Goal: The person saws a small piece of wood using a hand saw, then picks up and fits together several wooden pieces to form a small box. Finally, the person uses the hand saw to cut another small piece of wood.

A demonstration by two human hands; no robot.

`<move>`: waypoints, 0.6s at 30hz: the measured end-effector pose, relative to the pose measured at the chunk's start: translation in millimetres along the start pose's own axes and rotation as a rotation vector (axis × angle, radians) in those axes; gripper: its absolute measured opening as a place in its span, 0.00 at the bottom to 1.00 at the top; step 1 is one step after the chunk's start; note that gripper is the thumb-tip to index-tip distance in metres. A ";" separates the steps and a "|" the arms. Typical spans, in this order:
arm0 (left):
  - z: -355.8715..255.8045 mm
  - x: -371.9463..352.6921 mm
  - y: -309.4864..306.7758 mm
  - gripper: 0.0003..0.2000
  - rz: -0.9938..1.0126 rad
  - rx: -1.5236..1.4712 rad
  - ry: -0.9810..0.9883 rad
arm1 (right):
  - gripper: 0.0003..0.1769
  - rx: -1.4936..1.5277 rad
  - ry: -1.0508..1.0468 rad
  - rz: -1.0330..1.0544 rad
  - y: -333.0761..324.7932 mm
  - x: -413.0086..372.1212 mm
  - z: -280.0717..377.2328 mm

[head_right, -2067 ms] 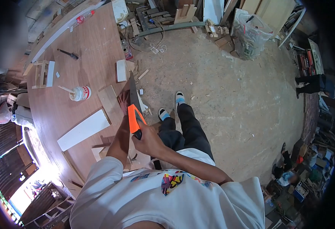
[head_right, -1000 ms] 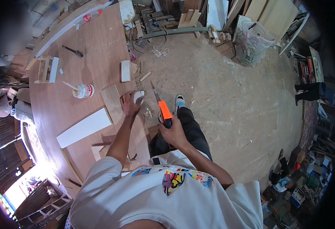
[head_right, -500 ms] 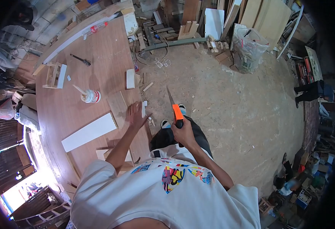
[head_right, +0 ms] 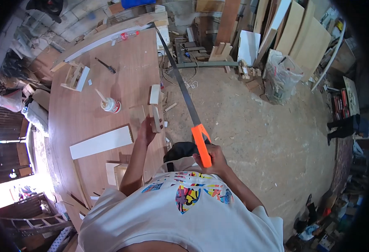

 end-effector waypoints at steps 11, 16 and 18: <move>-72.6 -45.8 112.1 0.18 0.211 -0.020 0.027 | 0.07 -0.349 -0.518 0.271 -49.0 58.8 54.6; -82.4 -75.4 107.9 0.15 -0.359 -0.089 -0.022 | 0.06 -0.469 -0.718 0.421 -51.8 84.3 70.7; -83.9 -77.3 102.5 0.23 -0.328 0.178 -0.022 | 0.06 -0.490 -0.758 0.461 -54.3 94.5 73.8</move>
Point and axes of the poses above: each hand's wrist, its own x-axis towards the middle knuckle, its own y-axis out of the palm, z = x × y, the point moved 10 cm from there along x, towards the middle knuckle, and after that the axes turned 1 degree about y, right-handed, at the moved point
